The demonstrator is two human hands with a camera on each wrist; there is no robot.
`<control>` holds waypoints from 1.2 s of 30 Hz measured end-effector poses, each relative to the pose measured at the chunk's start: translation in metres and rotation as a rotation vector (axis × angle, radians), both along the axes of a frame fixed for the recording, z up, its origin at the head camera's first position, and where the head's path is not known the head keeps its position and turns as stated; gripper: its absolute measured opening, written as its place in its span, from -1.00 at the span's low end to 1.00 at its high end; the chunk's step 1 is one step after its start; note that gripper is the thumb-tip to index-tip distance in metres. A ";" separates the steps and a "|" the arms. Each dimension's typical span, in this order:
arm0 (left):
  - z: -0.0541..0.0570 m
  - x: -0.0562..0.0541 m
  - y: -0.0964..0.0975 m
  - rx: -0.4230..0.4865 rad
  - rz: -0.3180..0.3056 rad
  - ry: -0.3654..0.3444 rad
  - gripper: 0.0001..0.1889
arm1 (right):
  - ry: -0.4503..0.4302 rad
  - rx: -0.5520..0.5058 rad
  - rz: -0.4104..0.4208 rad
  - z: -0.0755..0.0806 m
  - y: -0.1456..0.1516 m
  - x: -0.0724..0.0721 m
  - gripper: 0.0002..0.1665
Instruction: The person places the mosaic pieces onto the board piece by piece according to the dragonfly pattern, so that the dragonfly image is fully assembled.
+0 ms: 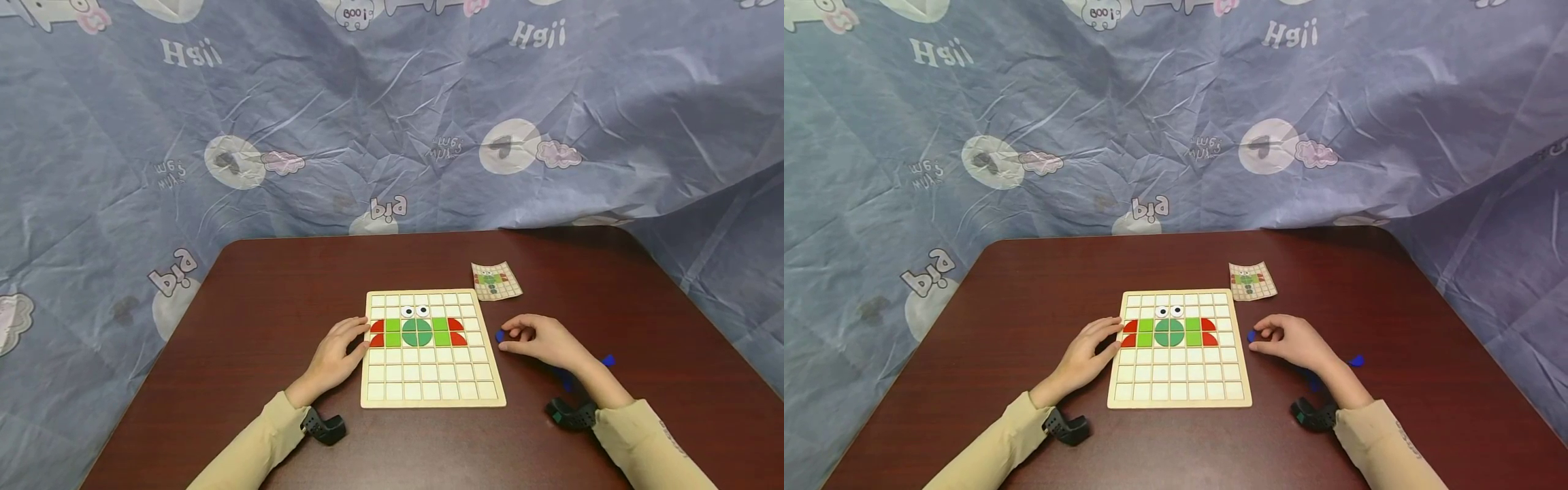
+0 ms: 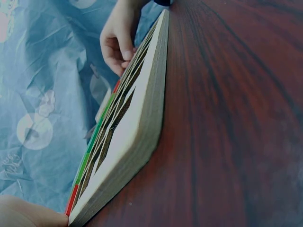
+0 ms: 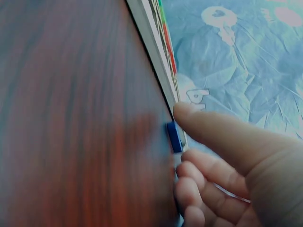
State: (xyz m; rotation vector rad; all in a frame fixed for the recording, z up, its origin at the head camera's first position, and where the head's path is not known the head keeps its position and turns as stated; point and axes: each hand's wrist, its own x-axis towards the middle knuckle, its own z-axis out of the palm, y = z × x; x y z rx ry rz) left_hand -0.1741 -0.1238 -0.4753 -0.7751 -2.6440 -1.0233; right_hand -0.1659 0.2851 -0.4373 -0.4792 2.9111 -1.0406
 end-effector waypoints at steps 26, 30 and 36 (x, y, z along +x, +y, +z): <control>0.002 0.000 0.000 0.004 0.000 -0.001 -0.64 | 0.091 0.043 -0.085 0.005 -0.014 -0.003 -0.57; 0.002 0.000 0.000 0.003 -0.002 -0.001 -0.64 | 0.100 0.012 -0.046 0.012 -0.027 -0.002 -0.59; 0.001 0.001 0.000 0.008 -0.007 -0.002 -0.63 | 0.103 -0.033 -0.004 0.018 -0.047 0.001 -0.64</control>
